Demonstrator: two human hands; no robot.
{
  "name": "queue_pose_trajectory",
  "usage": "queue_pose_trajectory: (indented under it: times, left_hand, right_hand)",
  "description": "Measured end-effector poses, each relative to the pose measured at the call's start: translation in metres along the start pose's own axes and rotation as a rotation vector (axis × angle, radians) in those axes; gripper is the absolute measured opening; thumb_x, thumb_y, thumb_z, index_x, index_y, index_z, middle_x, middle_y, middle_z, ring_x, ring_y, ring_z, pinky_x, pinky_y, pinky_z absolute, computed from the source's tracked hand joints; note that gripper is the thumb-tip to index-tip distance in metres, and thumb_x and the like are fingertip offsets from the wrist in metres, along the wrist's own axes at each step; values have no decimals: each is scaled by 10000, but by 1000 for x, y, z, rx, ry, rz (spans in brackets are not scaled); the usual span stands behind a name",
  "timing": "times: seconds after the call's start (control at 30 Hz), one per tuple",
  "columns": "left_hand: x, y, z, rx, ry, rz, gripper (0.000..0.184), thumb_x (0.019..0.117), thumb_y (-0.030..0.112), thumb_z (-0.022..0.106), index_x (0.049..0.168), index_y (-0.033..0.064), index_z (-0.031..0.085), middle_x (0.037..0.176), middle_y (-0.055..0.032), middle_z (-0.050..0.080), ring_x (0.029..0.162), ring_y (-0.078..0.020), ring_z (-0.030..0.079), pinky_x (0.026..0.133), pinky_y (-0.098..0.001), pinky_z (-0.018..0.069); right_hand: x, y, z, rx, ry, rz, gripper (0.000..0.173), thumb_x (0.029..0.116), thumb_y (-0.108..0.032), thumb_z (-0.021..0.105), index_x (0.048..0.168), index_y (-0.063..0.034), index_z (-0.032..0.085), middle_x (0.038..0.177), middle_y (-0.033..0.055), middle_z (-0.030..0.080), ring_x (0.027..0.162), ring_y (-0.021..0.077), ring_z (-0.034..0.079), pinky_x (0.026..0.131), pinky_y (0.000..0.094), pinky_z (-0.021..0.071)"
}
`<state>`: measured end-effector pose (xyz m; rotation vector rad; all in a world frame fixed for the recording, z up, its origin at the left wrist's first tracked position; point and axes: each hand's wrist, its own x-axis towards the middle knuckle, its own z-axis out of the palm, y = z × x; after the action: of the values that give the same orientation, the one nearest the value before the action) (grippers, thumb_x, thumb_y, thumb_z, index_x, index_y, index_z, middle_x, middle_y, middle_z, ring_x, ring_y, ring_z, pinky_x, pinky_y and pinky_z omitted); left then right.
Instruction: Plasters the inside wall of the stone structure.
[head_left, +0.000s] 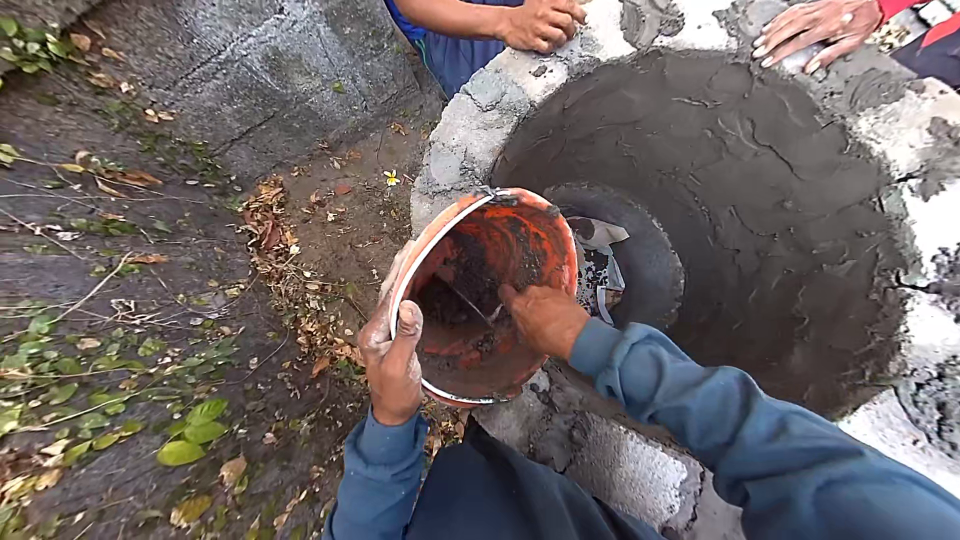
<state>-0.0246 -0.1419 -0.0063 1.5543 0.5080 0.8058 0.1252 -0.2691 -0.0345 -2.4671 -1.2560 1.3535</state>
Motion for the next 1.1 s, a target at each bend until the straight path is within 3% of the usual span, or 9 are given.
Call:
queue_pose_trajectory:
  times: [0.13,0.23,0.37,0.53,0.6,0.7,0.8,0.93,1.1]
  left_hand:
    - [-1,-3,-1,-18,21,0,341,1036,290,546,1185,20,693,1260,-38,699,1216,-118,626,1066,-319,505]
    - [-4,-4,4,-19,-8,21,405,1031,333,562,1214,-8,684,1345,-78,656,1294,-154,579,1113,-337,468]
    - [-8,-5,14,11,-41,47,401,1021,311,565,1173,-34,703,1373,-128,635,1345,-202,543,1151,-361,427]
    - [3,2,16,65,-113,21,425,1033,327,542,1201,-37,680,1430,-145,586,1377,-228,510,1168,-388,408]
    - [13,7,16,82,-133,-9,398,1034,290,511,1194,-40,665,1403,-140,604,1347,-218,536,1153,-389,429]
    - [33,15,13,108,-162,-77,454,1060,291,482,1326,-68,563,1342,-83,648,1264,-157,601,1108,-349,482]
    - [58,17,7,185,-119,-117,363,1054,223,444,1287,-30,561,1183,7,717,1128,-85,668,1022,-293,541]
    - [102,6,-23,324,-192,-165,445,1077,200,351,1434,-51,440,1374,-20,622,1255,-64,588,1102,-261,463]
    - [124,-10,-45,531,-108,-245,370,1054,167,385,1350,-34,480,1150,85,695,1049,40,656,961,-178,538]
  right_hand:
    - [5,-9,6,114,-132,-38,471,1010,-140,587,1448,-10,471,1200,288,637,1133,459,651,926,625,530]
    - [3,-10,15,256,-177,-92,401,1050,-187,545,1391,20,513,1164,282,644,1085,433,657,919,596,523]
    - [-3,-6,22,433,-171,-127,324,1062,-223,532,1298,-2,556,1013,214,638,876,346,667,768,521,548]
    - [-1,3,27,706,-205,-173,243,1062,-245,542,1199,-45,549,794,105,558,542,200,557,515,371,509]
    - [0,8,29,861,-224,-205,239,1063,-266,552,1164,-49,549,724,63,521,480,155,510,459,325,477]
    - [4,17,23,995,-229,-267,275,1069,-323,559,1088,-49,566,655,30,501,447,118,483,433,285,454]
    - [-2,30,2,1040,-188,-397,267,1071,-290,557,997,-35,588,595,15,493,421,97,469,408,259,424]
    - [-25,67,-33,1006,-71,-525,232,1062,-242,553,1001,-29,623,606,7,491,430,78,453,413,249,401]
    - [-26,151,-45,958,195,-458,189,1012,-222,627,955,-65,717,610,-10,549,473,67,487,450,264,414]
